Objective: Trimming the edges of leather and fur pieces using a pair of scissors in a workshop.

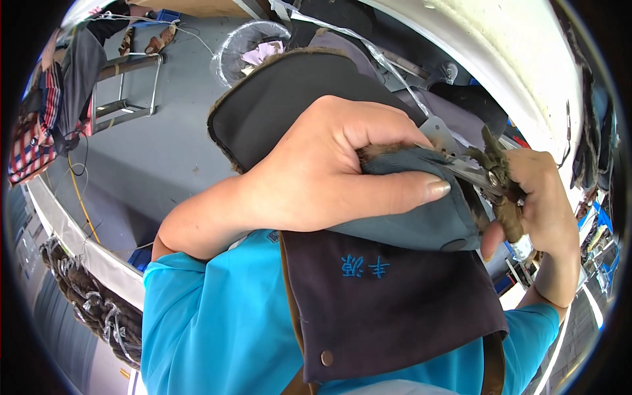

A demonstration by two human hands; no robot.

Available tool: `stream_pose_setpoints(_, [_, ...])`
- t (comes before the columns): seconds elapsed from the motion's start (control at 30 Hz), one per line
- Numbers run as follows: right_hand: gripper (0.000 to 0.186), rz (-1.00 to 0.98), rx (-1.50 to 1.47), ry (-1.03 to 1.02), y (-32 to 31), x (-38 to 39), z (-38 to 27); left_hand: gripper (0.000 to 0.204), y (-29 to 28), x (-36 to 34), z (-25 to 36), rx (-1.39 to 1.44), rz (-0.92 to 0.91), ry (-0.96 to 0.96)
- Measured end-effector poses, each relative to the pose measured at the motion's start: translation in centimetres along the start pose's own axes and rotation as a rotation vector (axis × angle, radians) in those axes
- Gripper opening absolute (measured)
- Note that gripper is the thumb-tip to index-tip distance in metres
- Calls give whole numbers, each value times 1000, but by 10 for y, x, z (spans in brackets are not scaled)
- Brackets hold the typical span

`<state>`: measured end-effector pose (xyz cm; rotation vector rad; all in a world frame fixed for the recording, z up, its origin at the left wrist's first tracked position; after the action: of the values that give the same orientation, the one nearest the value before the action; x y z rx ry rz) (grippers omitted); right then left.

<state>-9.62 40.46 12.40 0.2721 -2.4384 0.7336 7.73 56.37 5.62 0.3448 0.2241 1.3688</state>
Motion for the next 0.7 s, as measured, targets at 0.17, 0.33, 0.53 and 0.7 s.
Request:
stream_pose_setpoints(0.17, [41,-17,-73,57,3,2,8,20,-4,9,1,-171,18,-44])
stream_pose_setpoints(0.33, [41,41,-81,-50,3,3,10,24,-1,14,3,-169,57,3])
stream_pose_setpoints(0.53, [49,-70,-167,36,-4,2,9,18,-5,8,3,-105,31,-55])
stream_pose_setpoints(0.7, [47,-82,-138,8,0,3,14,16,-4,4,-1,-88,42,-63])
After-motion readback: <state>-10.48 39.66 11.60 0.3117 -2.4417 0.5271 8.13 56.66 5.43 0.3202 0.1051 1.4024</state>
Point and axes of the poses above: each hand's wrist, its own x-axis away from the middle knuckle, its own y-axis out of the palm, z = x × y, the point moved 1 cm from there along -x, towards the middle knuckle, and after that the axes turned 11 degrees about -z, right-handed, at the moved point
